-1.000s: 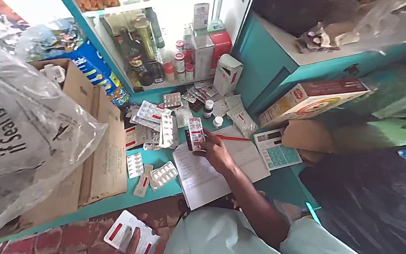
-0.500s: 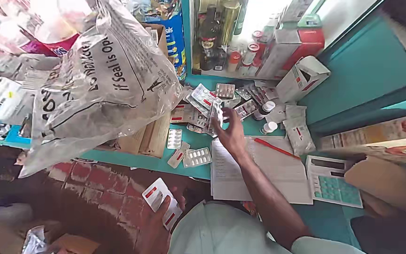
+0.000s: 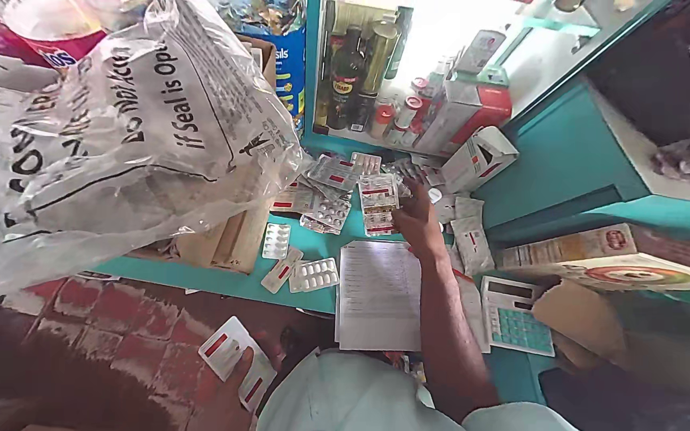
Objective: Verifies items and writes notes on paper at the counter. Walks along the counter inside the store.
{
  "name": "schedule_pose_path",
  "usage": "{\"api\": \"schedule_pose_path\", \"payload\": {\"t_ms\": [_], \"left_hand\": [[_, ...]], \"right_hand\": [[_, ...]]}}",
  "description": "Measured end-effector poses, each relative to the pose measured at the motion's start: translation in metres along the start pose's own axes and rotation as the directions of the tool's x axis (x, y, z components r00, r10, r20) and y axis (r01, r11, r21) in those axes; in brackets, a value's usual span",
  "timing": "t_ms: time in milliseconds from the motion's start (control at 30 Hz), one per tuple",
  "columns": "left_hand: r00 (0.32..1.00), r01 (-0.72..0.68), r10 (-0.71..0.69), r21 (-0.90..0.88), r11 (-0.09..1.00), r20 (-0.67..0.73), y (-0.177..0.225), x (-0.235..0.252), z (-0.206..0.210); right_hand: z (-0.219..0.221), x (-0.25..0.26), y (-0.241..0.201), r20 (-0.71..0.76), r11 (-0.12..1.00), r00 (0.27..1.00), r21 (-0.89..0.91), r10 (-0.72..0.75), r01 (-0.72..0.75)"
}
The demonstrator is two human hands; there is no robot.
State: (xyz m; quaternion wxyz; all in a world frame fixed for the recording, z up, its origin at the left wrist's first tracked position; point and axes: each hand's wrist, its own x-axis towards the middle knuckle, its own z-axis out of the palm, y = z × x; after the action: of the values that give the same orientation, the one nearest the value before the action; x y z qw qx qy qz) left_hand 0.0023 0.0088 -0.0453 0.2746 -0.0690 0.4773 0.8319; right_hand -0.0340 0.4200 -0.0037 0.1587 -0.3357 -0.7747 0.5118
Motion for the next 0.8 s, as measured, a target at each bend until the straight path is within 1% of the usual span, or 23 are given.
{"api": "schedule_pose_path", "payload": {"t_ms": [133,200,267,367,433,500,533,600,633,667,733,800], "left_hand": [[0.999,0.012,-0.011,-0.012,1.000,0.039,0.007,0.000,0.012],[0.994,0.021,-0.018,-0.028,0.999,0.104,0.005,0.004,0.007],[0.994,0.035,-0.031,-0.034,0.999,0.109,0.005,0.005,0.004],[0.996,0.053,-0.050,-0.032,0.998,0.075,0.006,0.005,0.006],[0.996,0.039,-0.037,-0.024,0.999,0.084,0.006,0.005,0.007],[0.994,0.036,-0.035,-0.008,0.999,0.102,0.005,0.006,0.006],[0.993,0.033,-0.033,0.000,0.999,0.114,0.003,0.006,0.005],[0.991,0.027,-0.027,0.007,1.000,0.127,0.002,0.007,0.004],[0.992,0.025,-0.026,0.007,1.000,0.125,0.002,0.006,0.004],[0.993,0.024,-0.024,0.001,1.000,0.116,0.003,0.006,0.004],[0.996,0.031,-0.030,-0.005,1.000,0.081,0.005,0.005,0.006],[0.999,0.041,-0.041,0.008,0.999,0.024,0.007,0.001,0.012]], "right_hand": [[0.005,0.000,0.016,-0.093,0.989,0.995,0.140,-0.037,0.050],[0.006,-0.001,0.020,-0.146,0.978,0.987,0.188,-0.060,0.088],[0.006,-0.004,0.021,-0.194,0.961,0.978,0.250,-0.073,0.121],[0.008,-0.009,0.024,-0.217,0.912,0.976,0.397,-0.019,0.106],[0.012,-0.011,0.029,-0.224,0.906,0.974,0.418,0.038,0.061],[0.019,-0.009,0.035,-0.262,0.928,0.964,0.368,0.041,0.060],[0.021,-0.009,0.037,-0.304,0.950,0.953,0.299,0.001,0.094],[0.020,-0.012,0.027,-0.388,0.985,0.910,0.026,-0.148,0.171],[0.020,-0.014,0.017,-0.390,0.973,0.891,-0.110,-0.230,0.203],[0.021,-0.016,0.006,-0.361,0.945,0.879,-0.215,-0.311,0.246],[0.032,-0.013,-0.015,-0.227,0.879,0.871,-0.316,-0.436,0.358],[0.050,0.003,-0.029,0.006,0.830,0.877,-0.320,-0.481,0.457]]}}
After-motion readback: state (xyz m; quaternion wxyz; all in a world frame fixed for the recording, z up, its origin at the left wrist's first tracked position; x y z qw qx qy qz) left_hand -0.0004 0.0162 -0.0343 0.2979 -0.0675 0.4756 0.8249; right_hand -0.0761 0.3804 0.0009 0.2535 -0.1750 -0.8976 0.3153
